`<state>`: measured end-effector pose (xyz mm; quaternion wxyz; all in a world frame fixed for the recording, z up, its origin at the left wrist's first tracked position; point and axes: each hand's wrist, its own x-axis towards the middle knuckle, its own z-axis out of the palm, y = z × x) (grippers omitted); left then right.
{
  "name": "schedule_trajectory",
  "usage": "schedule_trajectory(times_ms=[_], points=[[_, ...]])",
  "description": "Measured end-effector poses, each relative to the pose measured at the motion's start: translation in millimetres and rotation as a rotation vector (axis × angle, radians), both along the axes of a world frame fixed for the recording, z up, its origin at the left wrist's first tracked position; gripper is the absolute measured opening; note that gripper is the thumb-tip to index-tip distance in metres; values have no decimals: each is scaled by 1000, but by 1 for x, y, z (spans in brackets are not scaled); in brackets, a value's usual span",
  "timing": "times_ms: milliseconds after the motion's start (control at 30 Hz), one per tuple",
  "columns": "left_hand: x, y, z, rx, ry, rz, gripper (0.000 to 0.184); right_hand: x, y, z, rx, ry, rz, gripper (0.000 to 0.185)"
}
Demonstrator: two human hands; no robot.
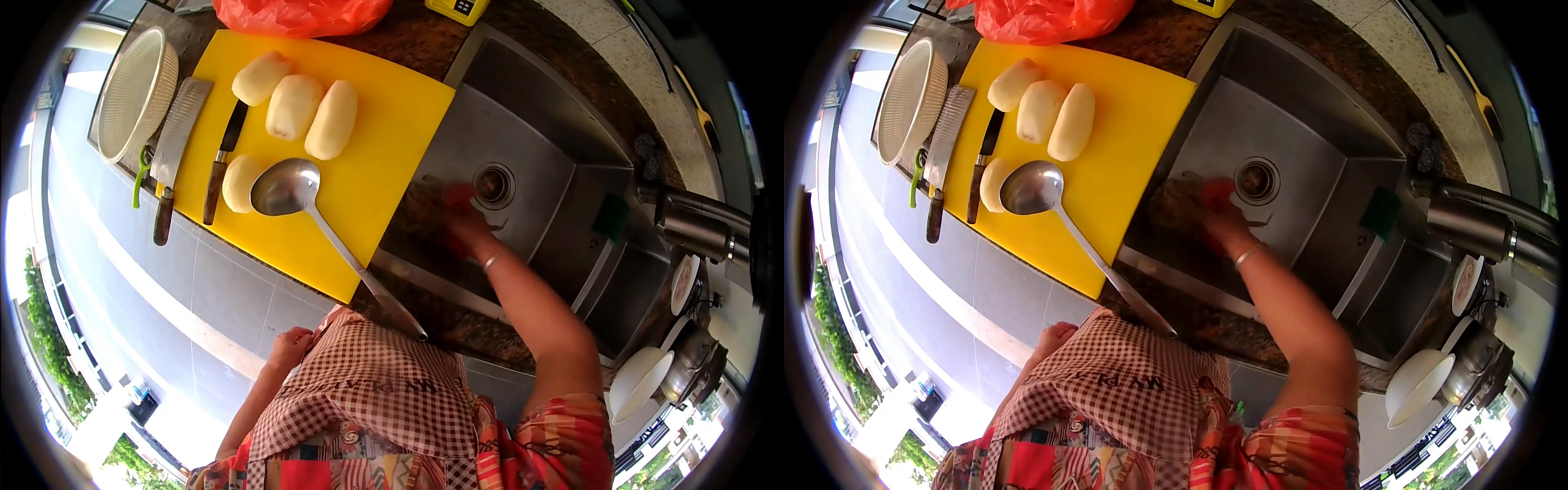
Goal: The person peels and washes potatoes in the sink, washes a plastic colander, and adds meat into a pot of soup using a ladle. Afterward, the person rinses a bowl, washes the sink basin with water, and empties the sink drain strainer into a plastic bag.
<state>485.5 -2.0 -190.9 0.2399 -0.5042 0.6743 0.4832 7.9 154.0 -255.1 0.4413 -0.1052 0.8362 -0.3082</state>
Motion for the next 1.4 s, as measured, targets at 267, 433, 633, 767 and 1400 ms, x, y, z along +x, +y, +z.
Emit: schedule_trajectory(times_ms=[267, 433, 633, 767, 1400], points=[[19, -5, -9, -46, 16, 83, 27, -18, -54, 86, 427, 200, 712, 59], [20, -2, -9, -63, -20, 44, 27, -18, -65, 86, 284, 670, 784, 39], [19, -3, -11, -58, -17, 16, 28, -22, -75, 12, 95, 426, 634, 35], [30, -2, -21, -18, -16, 72, 28, -11, -77, 23, -9, 325, 539, 46], [44, -7, -24, -69, -114, 17, 33, -12, -47, 66, -66, 296, 165, 56]])
